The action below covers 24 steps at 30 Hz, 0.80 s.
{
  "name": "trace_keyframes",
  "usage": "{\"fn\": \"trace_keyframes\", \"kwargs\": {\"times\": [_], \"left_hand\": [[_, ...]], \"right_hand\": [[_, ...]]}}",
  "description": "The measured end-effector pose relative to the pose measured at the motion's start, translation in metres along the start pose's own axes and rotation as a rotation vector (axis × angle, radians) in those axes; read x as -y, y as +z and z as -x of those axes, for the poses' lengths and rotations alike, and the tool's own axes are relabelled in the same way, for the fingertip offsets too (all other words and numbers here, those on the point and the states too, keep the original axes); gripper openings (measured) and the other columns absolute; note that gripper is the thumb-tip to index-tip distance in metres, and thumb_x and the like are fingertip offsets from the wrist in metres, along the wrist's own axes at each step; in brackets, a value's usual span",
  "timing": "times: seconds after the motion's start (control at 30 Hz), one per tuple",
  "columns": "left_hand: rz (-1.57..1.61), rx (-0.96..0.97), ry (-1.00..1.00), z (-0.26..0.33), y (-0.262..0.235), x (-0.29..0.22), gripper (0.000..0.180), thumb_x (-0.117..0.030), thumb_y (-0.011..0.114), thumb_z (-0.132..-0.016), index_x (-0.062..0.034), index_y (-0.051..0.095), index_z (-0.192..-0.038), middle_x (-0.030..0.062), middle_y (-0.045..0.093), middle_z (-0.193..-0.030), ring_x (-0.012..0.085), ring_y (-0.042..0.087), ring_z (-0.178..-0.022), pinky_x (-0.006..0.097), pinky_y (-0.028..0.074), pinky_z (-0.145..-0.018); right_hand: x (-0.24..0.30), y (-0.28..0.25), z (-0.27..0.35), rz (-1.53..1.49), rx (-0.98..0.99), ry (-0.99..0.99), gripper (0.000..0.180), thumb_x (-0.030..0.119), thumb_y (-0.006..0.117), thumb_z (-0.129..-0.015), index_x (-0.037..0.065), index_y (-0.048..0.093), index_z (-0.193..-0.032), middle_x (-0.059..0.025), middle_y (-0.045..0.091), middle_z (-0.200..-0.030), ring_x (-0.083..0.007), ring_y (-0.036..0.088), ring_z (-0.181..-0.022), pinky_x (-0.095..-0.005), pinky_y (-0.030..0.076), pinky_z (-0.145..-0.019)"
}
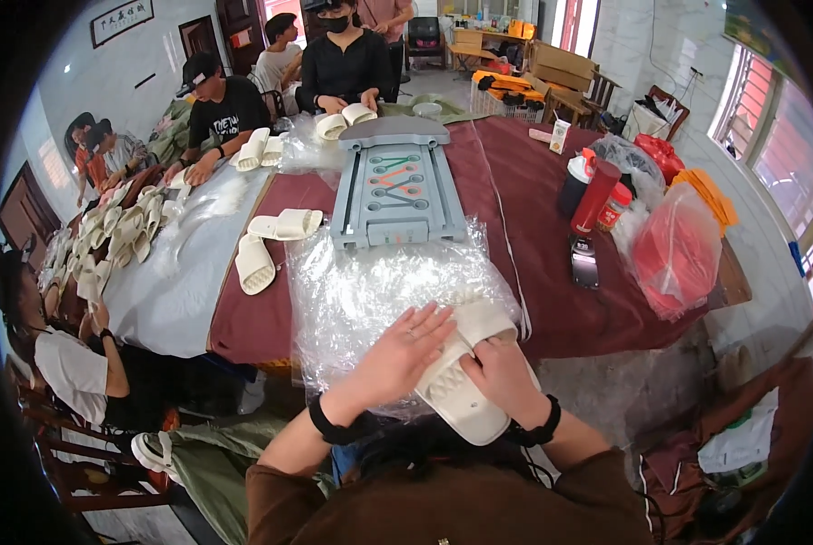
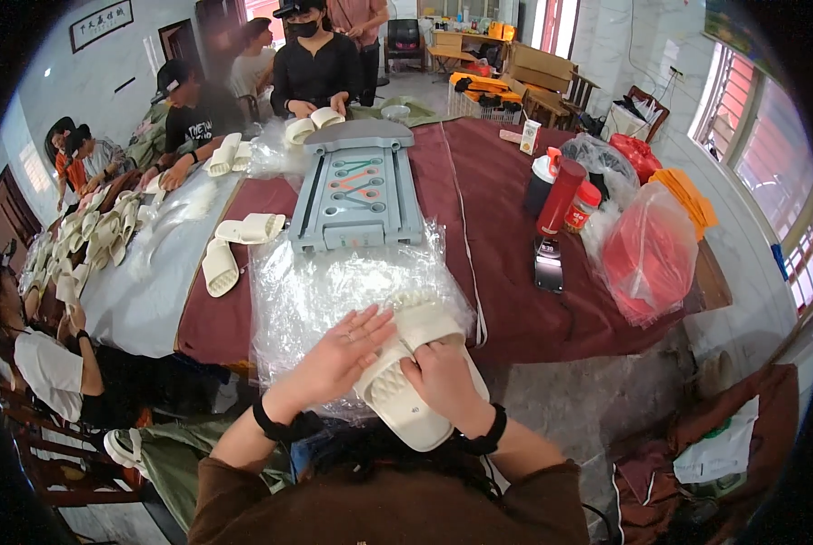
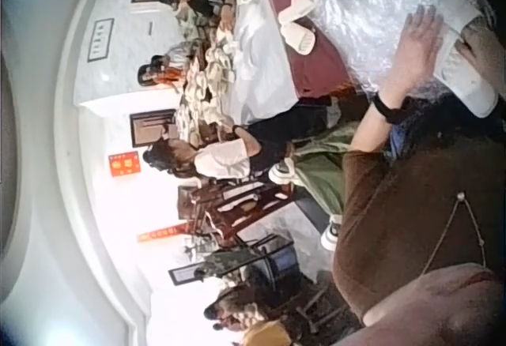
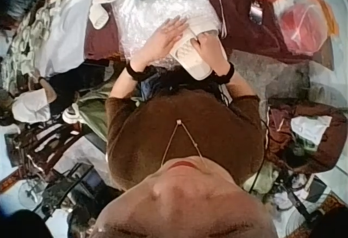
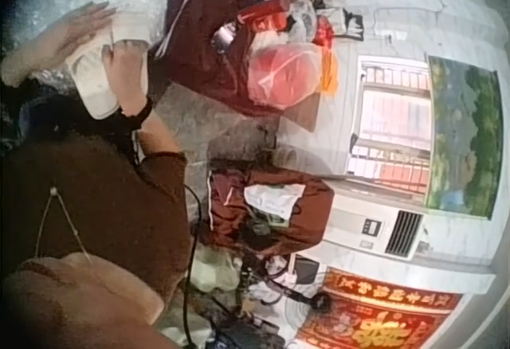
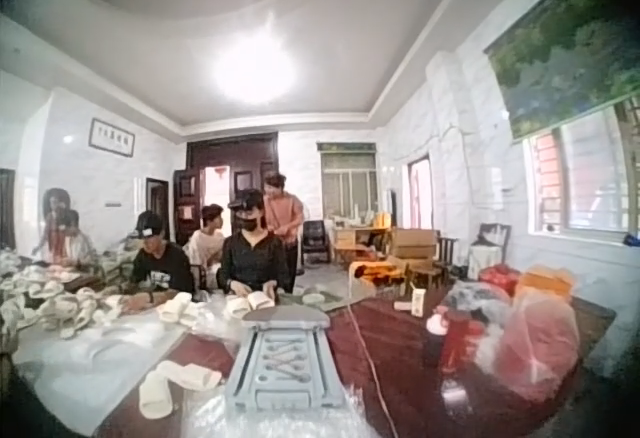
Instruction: The recorder is inspecting and organizing pairs of white slide sandals.
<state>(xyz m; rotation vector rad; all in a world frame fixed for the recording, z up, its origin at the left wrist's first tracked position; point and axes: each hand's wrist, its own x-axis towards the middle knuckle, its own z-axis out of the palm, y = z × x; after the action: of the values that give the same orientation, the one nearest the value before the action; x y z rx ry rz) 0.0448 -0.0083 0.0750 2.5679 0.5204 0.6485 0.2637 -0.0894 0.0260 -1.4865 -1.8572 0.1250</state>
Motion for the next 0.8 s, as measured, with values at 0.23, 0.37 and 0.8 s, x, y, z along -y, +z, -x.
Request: {"fn": "trace_keyframes", "kwargs": {"times": [0.23, 0.37, 0.8], "left_hand": [[-0.122, -0.065, 0.078, 0.004, 0.002, -0.041, 0.055, -0.007, 0.061, -0.092, 0.0025, 0.051, -0.145, 0.0213, 0.051, -0.151, 0.0399, 0.044, -0.144, 0.049, 0.036, -0.119], [-0.068, -0.042, 0.075, 0.013, 0.002, -0.063, 0.054, -0.009, 0.061, -0.093, 0.0041, 0.051, -0.144, 0.0221, 0.051, -0.150, 0.0397, 0.044, -0.143, 0.048, 0.037, -0.118], [-0.026, -0.049, 0.005, 0.060, -0.019, -0.069, 0.062, -0.008, 0.066, -0.090, -0.0022, 0.049, -0.149, 0.0196, 0.047, -0.155, 0.0413, 0.040, -0.146, 0.049, 0.035, -0.119]], "right_hand": [[-0.019, 0.050, -0.022, -0.377, 0.031, 0.131, 0.018, 0.017, 0.060, -0.094, 0.002, 0.069, -0.090, -0.0167, 0.067, -0.087, -0.0396, 0.065, -0.084, -0.0497, 0.051, -0.083], [-0.009, 0.077, -0.056, -0.011, 0.075, 0.167, 0.020, 0.019, 0.060, -0.094, 0.002, 0.070, -0.096, -0.0161, 0.068, -0.090, -0.0386, 0.065, -0.088, -0.0500, 0.050, -0.084], [0.003, 0.149, -0.130, -0.005, 0.053, 0.255, 0.046, 0.035, 0.059, -0.099, 0.001, 0.058, -0.130, -0.0278, 0.060, -0.129, -0.0471, 0.057, -0.118, -0.0605, 0.041, -0.100]]}}
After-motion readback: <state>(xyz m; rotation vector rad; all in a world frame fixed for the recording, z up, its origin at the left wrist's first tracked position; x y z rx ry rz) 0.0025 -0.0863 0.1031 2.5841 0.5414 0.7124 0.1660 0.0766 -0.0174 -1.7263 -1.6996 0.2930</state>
